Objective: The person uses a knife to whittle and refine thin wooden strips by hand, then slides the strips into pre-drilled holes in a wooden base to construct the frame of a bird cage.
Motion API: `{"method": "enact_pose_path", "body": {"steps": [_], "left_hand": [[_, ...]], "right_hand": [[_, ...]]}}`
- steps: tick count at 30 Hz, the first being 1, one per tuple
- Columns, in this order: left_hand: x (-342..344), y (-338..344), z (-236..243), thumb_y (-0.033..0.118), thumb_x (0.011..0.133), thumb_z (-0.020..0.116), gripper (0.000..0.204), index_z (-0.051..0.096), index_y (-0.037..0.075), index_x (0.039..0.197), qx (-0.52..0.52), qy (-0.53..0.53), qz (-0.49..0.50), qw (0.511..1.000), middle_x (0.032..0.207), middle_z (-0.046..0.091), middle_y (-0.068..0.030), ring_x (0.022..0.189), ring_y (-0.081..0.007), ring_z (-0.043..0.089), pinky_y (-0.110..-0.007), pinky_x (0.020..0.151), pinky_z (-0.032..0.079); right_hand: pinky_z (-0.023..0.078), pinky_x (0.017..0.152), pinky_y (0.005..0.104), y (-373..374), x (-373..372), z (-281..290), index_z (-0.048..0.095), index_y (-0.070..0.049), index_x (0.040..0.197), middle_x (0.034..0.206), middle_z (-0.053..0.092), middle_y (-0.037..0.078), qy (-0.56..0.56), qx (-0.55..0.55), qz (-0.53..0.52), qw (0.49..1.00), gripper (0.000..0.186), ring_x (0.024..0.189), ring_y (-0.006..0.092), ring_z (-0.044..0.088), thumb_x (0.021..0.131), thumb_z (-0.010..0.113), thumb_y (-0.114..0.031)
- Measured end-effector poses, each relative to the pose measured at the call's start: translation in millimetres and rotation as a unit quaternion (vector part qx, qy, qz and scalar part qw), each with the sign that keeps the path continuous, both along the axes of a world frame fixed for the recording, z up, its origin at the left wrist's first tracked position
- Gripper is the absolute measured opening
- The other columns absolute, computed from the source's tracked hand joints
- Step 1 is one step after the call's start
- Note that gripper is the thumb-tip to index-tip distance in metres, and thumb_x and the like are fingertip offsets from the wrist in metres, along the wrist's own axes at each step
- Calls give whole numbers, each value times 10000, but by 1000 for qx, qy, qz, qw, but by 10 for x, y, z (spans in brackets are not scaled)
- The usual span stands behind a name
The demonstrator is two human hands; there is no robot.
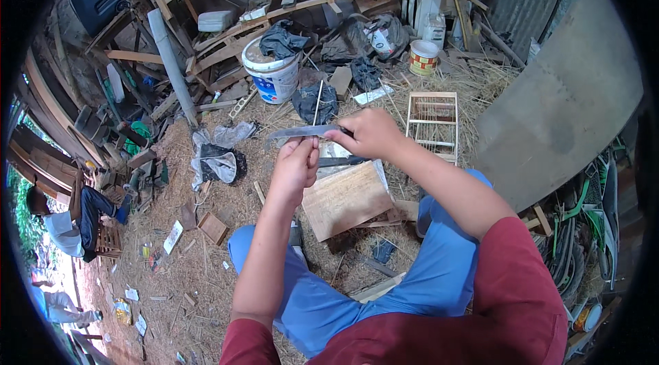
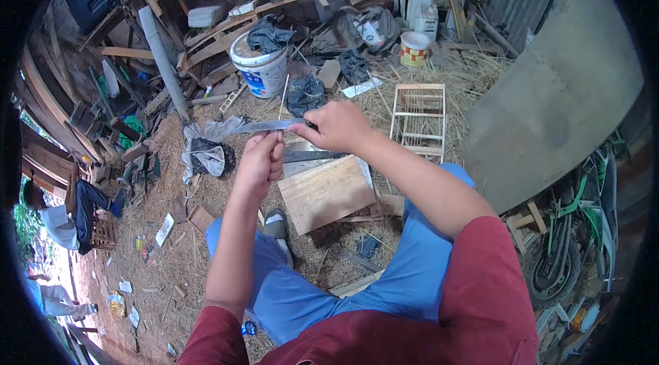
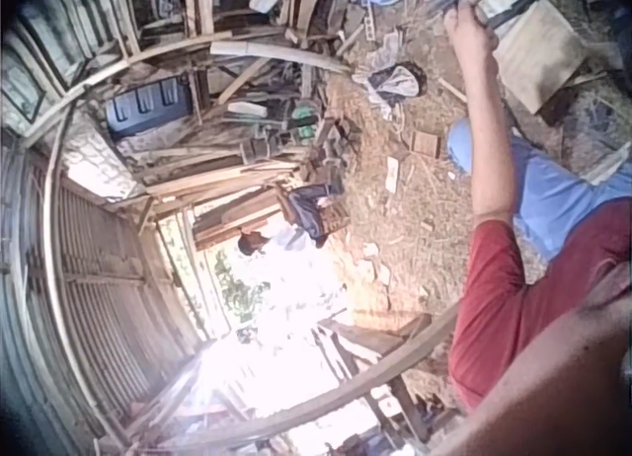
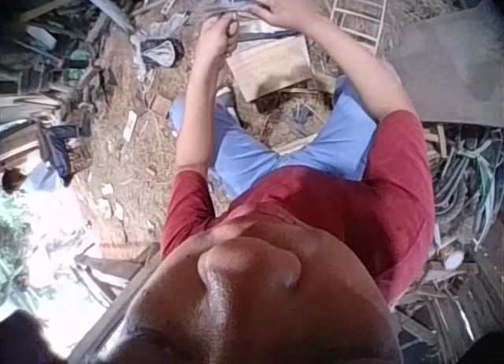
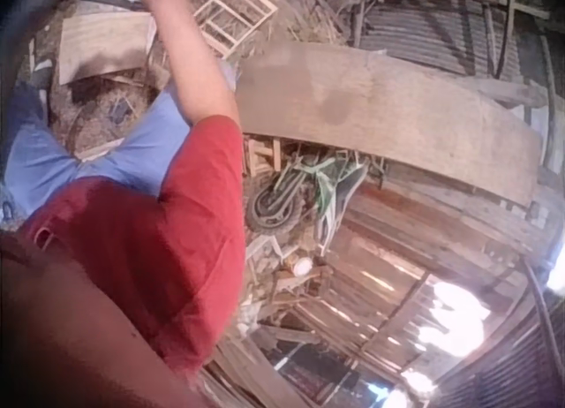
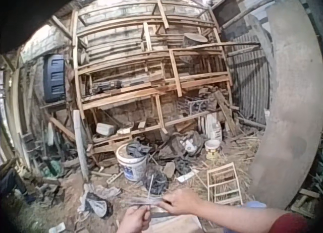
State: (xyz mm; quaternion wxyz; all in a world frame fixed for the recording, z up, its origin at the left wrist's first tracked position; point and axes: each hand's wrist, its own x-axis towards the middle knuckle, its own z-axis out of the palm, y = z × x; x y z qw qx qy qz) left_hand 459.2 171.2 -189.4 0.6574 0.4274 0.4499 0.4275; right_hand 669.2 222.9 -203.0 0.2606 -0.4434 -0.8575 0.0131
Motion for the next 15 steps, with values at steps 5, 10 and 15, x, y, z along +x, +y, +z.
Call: {"method": "enact_pose_path", "body": {"steps": [5, 10, 15], "left_hand": [[66, -66, 79, 289, 1080, 473, 222, 531, 134, 931, 39, -33, -31, 998, 611, 393, 80, 431, -26, 269, -222, 381, 179], [17, 100, -265, 282, 1066, 529, 191, 588, 111, 1003, 194, 92, 64, 975, 634, 434, 82, 495, -15, 330, -212, 431, 233], [38, 68, -132, 232, 1056, 538, 174, 606, 74, 1026, 177, 91, 70, 978, 662, 449, 76, 543, -17, 356, -218, 480, 264]], "right_hand": [[535, 641, 487, 626, 539, -44, 715, -69, 751, 705, 679, 177, 122, -74, -191, 971, 640, 702, 399, 677, 959, 505, -638], [521, 645, 483, 494, 395, -98, 733, -64, 792, 739, 691, 189, 166, -60, -189, 966, 658, 738, 392, 683, 969, 475, -643], [506, 561, 483, 173, 89, 1, 670, -93, 687, 627, 651, 158, 99, -14, -117, 988, 626, 628, 392, 661, 943, 519, -644]]}}
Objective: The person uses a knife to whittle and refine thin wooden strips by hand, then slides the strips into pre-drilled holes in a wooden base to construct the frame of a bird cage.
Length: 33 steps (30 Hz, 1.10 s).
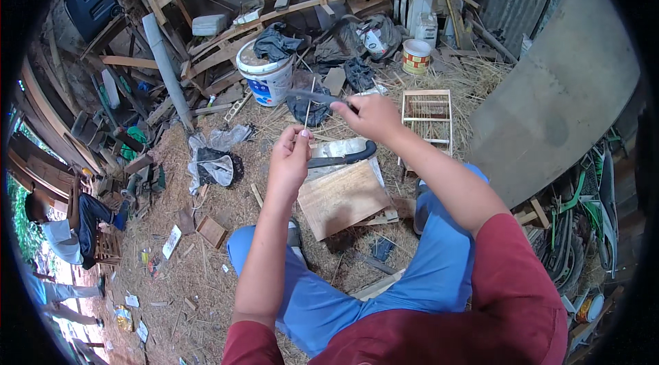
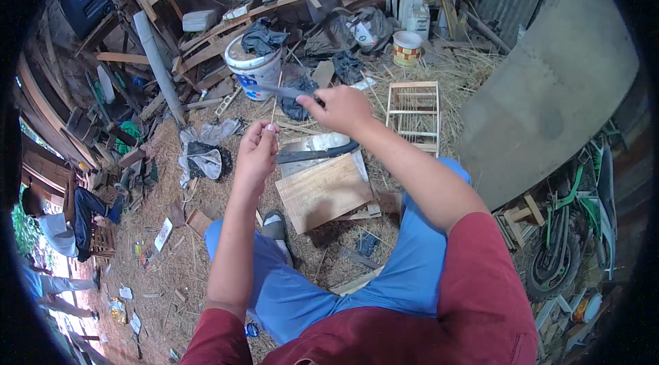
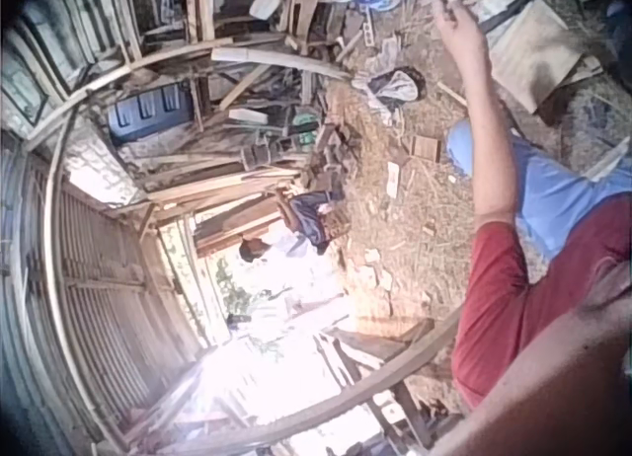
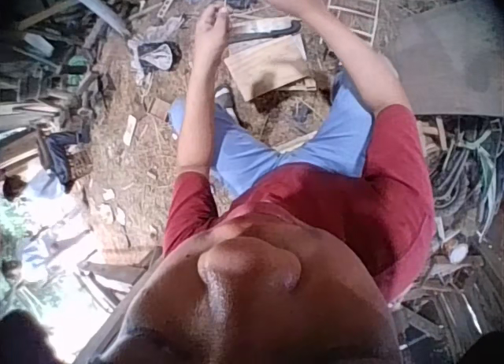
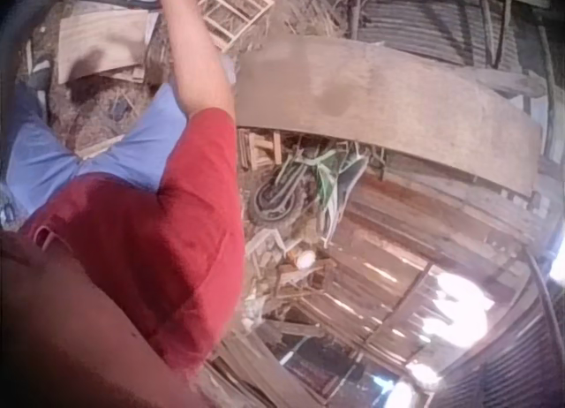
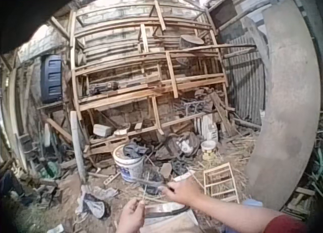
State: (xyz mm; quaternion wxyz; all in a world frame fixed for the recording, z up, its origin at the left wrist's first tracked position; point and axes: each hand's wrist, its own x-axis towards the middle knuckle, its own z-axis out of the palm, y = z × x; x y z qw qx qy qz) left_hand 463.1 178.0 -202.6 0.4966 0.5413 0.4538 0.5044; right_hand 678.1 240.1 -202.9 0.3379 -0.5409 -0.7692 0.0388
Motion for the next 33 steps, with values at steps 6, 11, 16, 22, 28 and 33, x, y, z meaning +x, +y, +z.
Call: {"method": "enact_pose_path", "body": {"steps": [6, 11, 16, 22, 28, 33], "left_hand": [[34, 12, -57, 204, 1052, 543, 172, 626, 53, 1045, -8, -6, 15, 1000, 672, 463, 80, 560, -11, 372, -216, 490, 273], [46, -16, -39, 208, 1058, 536, 182, 634, 55, 1048, 29, 3, 21, 999, 675, 454, 91, 557, -5, 369, -208, 475, 254], [33, -52, -2, 194, 1058, 529, 178, 635, 52, 1045, 43, 38, 31, 998, 707, 472, 86, 587, -8, 369, -209, 512, 275], [-11, -49, -54, 172, 1053, 532, 163, 624, 42, 1017, 41, 63, 36, 997, 714, 514, 59, 608, -21, 404, -226, 541, 313], [14, -33, -6, 181, 1050, 542, 153, 625, 53, 1032, -4, 2, 19, 1000, 708, 524, 58, 599, -28, 413, -227, 533, 314], [-29, -23, -28, 183, 1050, 549, 168, 634, 40, 1027, -48, -11, 31, 998, 780, 568, 49, 623, -28, 428, -214, 560, 342]], "right_hand": [[489, 499, 469, -102, -162, -41, 635, -93, 647, 579, 619, 146, -52, 111, 85, 989, 576, 539, 368, 631, 939, 573, -585], [502, 509, 472, -74, -137, -10, 635, -96, 646, 591, 639, 141, -60, 116, 91, 987, 588, 564, 357, 655, 935, 560, -602], [538, 636, 489, 287, 74, 74, 741, -89, 790, 738, 703, 173, 39, -51, -47, 997, 634, 699, 407, 680, 952, 489, -647], [536, 678, 488, 348, 309, 21, 759, -81, 844, 758, 707, 181, 86, -34, -92, 991, 641, 740, 408, 687, 959, 476, -645], [516, 582, 488, -44, -35, 62, 715, -95, 753, 657, 669, 161, 12, -46, 5, 999, 616, 654, 392, 672, 941, 523, -649], [517, 542, 484, -172, -221, 15, 706, -114, 722, 622, 653, 152, -63, 48, 107, 991, 605, 607, 379, 668, 943, 522, -647]]}}
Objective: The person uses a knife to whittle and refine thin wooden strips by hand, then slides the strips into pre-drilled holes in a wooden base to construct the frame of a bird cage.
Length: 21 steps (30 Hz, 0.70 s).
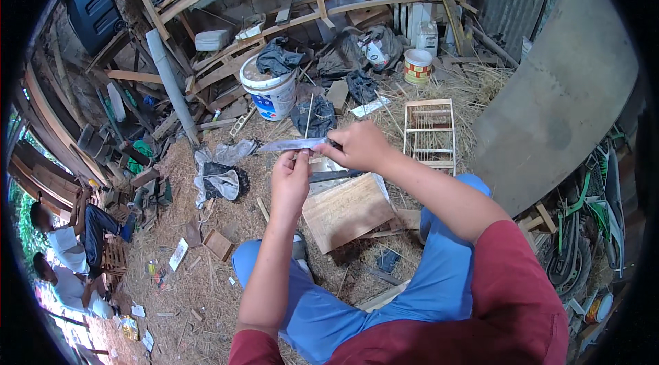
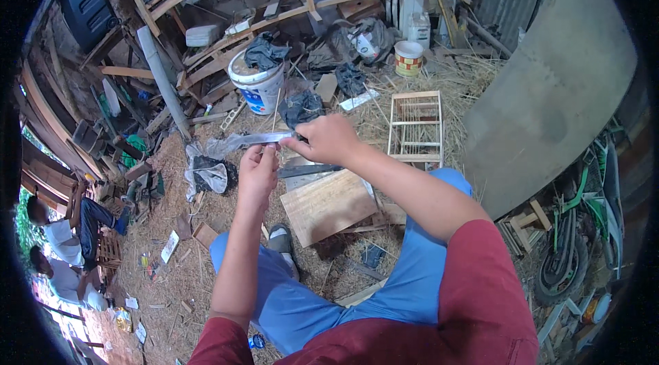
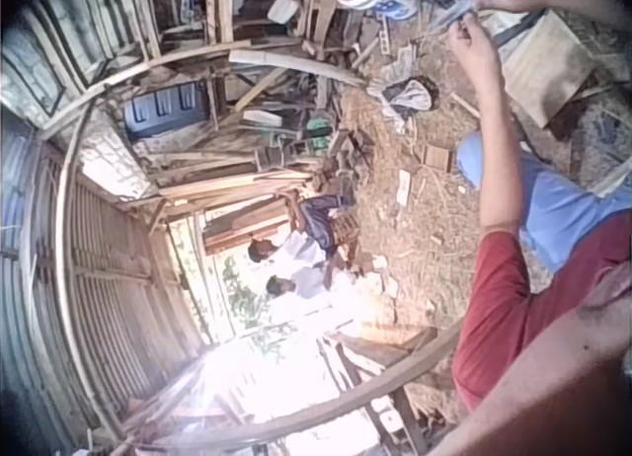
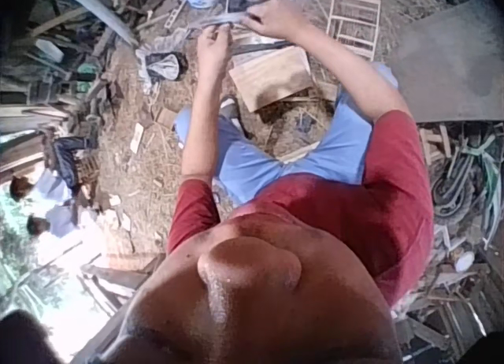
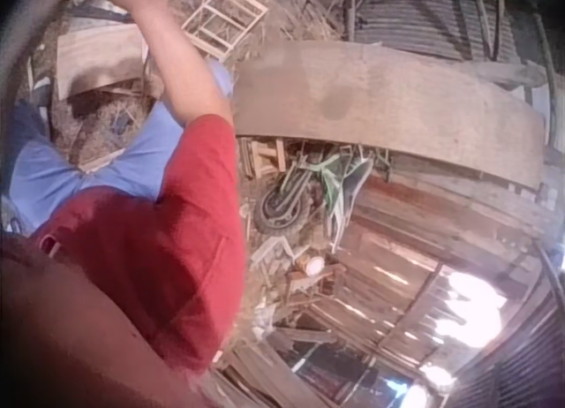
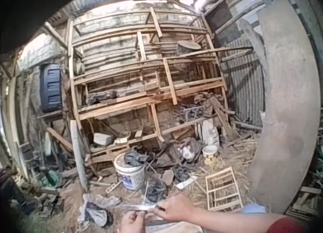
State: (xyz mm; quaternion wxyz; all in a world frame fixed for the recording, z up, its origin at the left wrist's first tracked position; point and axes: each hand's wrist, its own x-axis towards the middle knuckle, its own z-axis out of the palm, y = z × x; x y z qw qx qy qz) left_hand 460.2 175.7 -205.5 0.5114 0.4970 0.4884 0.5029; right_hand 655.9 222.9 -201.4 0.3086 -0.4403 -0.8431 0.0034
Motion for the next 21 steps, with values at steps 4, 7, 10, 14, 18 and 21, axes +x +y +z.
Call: {"method": "enact_pose_path", "body": {"steps": [4, 7, 10, 14, 18, 21], "left_hand": [[108, -75, 60, 187, 1050, 557, 173, 637, 36, 1023, 73, 8, 0, 997, 753, 550, 58, 620, -25, 418, -216, 553, 338], [129, -193, 168, 191, 1049, 564, 173, 637, 36, 1026, 93, 41, -18, 995, 740, 540, 61, 630, -22, 426, -216, 555, 339], [176, -199, 160, 182, 1048, 566, 158, 635, 41, 1027, 125, 54, 27, 990, 737, 538, 57, 642, -21, 442, -215, 558, 341], [44, -135, 101, 211, 1072, 510, 204, 625, 47, 1039, 94, 72, -3, 993, 720, 521, 49, 644, -25, 443, -211, 568, 340], [82, -159, 187, 206, 1081, 482, 228, 632, 47, 1016, 72, 12, 0, 997, 693, 481, 48, 625, -36, 415, -222, 566, 337], [81, -132, 174, 195, 1076, 491, 223, 635, 40, 1009, 82, 32, 7, 996, 711, 500, 42, 631, -36, 428, -223, 573, 347]], "right_hand": [[545, 643, 487, 295, 156, -3, 741, -79, 778, 705, 697, 171, 107, -40, -115, 987, 654, 712, 408, 689, 957, 479, -650], [541, 683, 487, 611, 669, 81, 751, -67, 803, 754, 707, 186, 96, -112, -194, 970, 682, 761, 422, 687, 972, 442, -650], [529, 671, 484, 637, 743, 56, 754, -77, 808, 751, 700, 187, 163, -88, -211, 960, 653, 755, 409, 685, 975, 458, -635], [500, 593, 463, 218, 371, 143, 745, -90, 793, 643, 655, 162, 207, -58, -135, 967, 606, 653, 383, 663, 959, 516, -625], [477, 535, 464, 89, 197, 126, 689, -95, 706, 566, 604, 145, 98, -64, -78, 990, 643, 579, 375, 642, 933, 523, -674], [441, 495, 440, 48, 99, 101, 647, -72, 671, 568, 593, 144, 122, -60, -29, 990, 574, 529, 362, 600, 943, 594, -575]]}}
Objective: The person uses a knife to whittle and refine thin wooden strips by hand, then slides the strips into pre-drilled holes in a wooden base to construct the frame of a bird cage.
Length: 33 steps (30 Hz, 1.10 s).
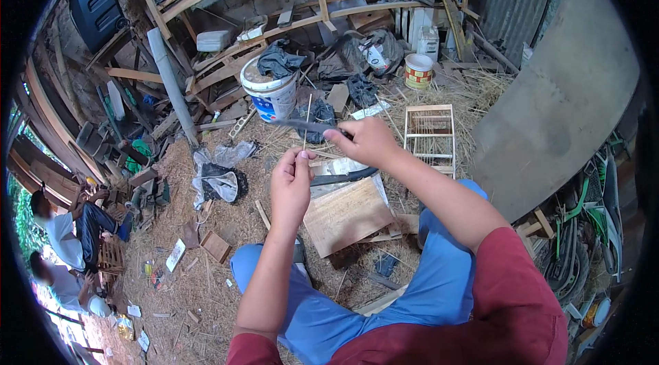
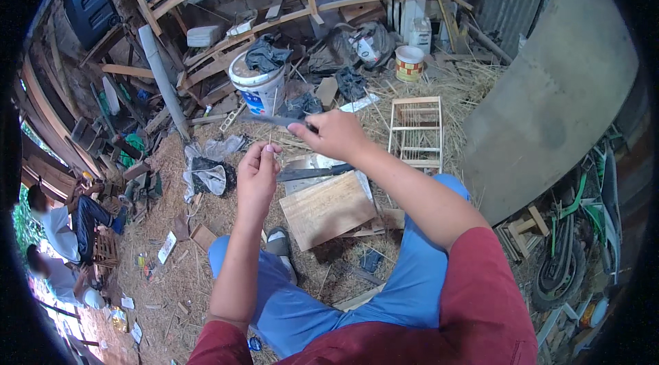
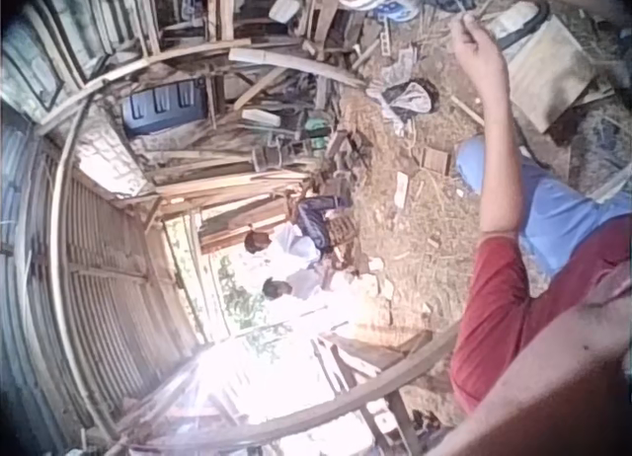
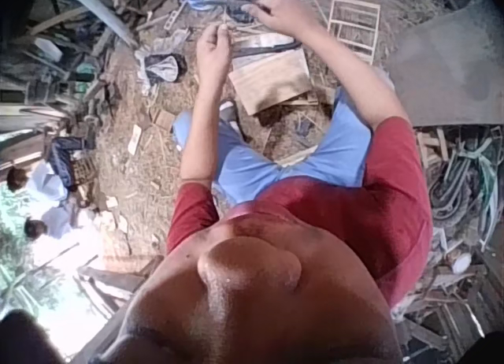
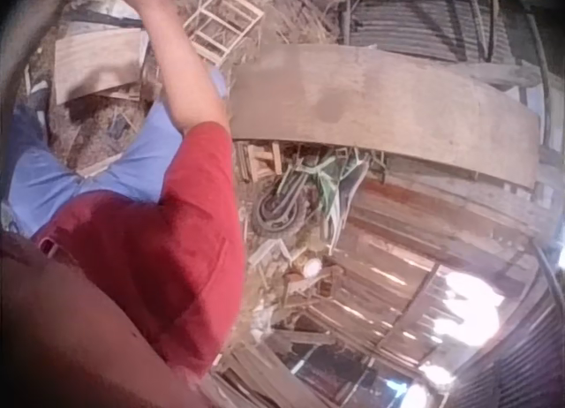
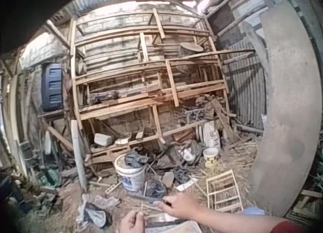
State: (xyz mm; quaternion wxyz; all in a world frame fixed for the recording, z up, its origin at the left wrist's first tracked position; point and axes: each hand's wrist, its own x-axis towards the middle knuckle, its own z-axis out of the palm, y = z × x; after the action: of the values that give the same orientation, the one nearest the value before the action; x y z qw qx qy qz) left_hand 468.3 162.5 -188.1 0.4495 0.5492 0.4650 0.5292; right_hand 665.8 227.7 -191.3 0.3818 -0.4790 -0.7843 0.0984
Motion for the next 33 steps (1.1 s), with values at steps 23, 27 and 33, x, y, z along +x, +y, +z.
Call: {"method": "enact_pose_path", "body": {"steps": [23, 27, 33], "left_hand": [[-10, 12, -89, 159, 1051, 543, 171, 636, 20, 1012, -20, -2, 1, 1000, 780, 577, 20, 678, -48, 493, -223, 613, 405], [36, 10, -101, 155, 1052, 539, 173, 635, 16, 1012, 27, 17, 34, 999, 727, 533, 37, 655, -38, 468, -218, 582, 373], [27, -1, -82, 156, 1049, 547, 175, 640, 22, 988, 66, 73, 31, 995, 678, 515, 50, 603, -31, 437, -224, 546, 346]], "right_hand": [[465, 488, 450, 5, -33, -40, 648, -78, 670, 587, 616, 142, -77, 105, 18, 991, 547, 531, 342, 627, 939, 608, -553], [500, 482, 447, 40, -33, -60, 649, -122, 651, 564, 628, 130, -114, 146, 28, 982, 571, 531, 346, 654, 931, 565, -613], [527, 591, 473, 544, 441, 4, 727, -92, 756, 657, 674, 157, -15, -7, -161, 987, 610, 662, 366, 688, 951, 518, -631]]}}
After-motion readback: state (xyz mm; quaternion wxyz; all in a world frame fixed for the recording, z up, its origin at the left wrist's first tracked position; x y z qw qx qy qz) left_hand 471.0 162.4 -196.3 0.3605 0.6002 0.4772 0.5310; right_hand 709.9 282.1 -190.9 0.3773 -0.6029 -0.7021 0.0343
